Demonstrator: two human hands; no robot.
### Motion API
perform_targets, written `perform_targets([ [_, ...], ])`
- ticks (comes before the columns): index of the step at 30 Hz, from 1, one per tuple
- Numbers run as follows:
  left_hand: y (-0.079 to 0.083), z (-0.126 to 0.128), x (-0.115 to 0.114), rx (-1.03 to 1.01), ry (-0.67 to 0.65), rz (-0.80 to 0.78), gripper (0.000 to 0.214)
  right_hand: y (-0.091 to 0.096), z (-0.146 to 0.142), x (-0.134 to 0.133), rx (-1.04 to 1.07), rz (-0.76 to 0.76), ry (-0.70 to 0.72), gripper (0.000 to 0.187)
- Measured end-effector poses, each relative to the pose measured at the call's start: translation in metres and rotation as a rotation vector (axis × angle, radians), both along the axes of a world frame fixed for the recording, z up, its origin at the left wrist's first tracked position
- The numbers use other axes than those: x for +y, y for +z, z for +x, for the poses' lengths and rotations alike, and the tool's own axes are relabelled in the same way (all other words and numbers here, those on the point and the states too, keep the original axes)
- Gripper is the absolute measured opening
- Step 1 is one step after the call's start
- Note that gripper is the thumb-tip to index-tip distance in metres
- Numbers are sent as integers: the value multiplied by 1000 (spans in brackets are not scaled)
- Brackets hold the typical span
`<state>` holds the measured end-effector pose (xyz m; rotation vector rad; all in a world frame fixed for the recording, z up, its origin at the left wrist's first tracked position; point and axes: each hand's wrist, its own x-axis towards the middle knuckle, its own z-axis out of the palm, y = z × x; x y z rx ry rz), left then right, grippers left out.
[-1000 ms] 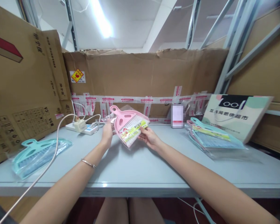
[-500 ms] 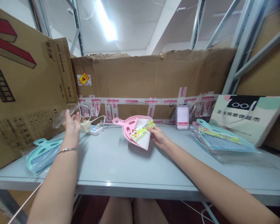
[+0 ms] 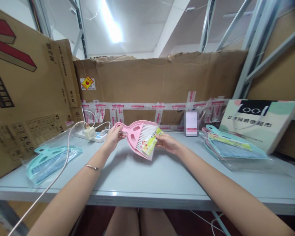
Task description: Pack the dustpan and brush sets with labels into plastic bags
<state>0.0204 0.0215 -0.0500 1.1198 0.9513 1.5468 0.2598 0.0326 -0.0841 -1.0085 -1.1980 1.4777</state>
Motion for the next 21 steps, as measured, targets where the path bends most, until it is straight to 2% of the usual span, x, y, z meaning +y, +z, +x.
perform_targets([
  [4, -1, -12, 7, -116, 163, 49, 17, -3, 29, 18, -250, 45, -244, 8],
  [8, 0, -16, 9, -153, 196, 86, 25, -11, 67, 37, -466, 56, -404, 13],
  [12, 1, -14, 7, -160, 179, 88, 26, -25, 91, 48, -665, 86, -563, 30],
  [15, 1, -12, 6, -152, 167, 77, 27, -29, 91, 51, -823, 145, -740, 52],
  [16, 1, -12, 5, -152, 159, 73, 26, -26, 88, 50, -882, 213, -819, 55],
  [18, 1, -9, 3, -152, 129, 76, 24, -15, 74, 43, -937, 455, -919, 47],
  [19, 1, -8, 2, -150, 106, 81, 23, -8, 63, 36, -912, 611, -908, 37],
  [21, 2, -3, -2, -139, 58, 91, 26, 8, 35, 17, -769, 918, -762, 19],
])
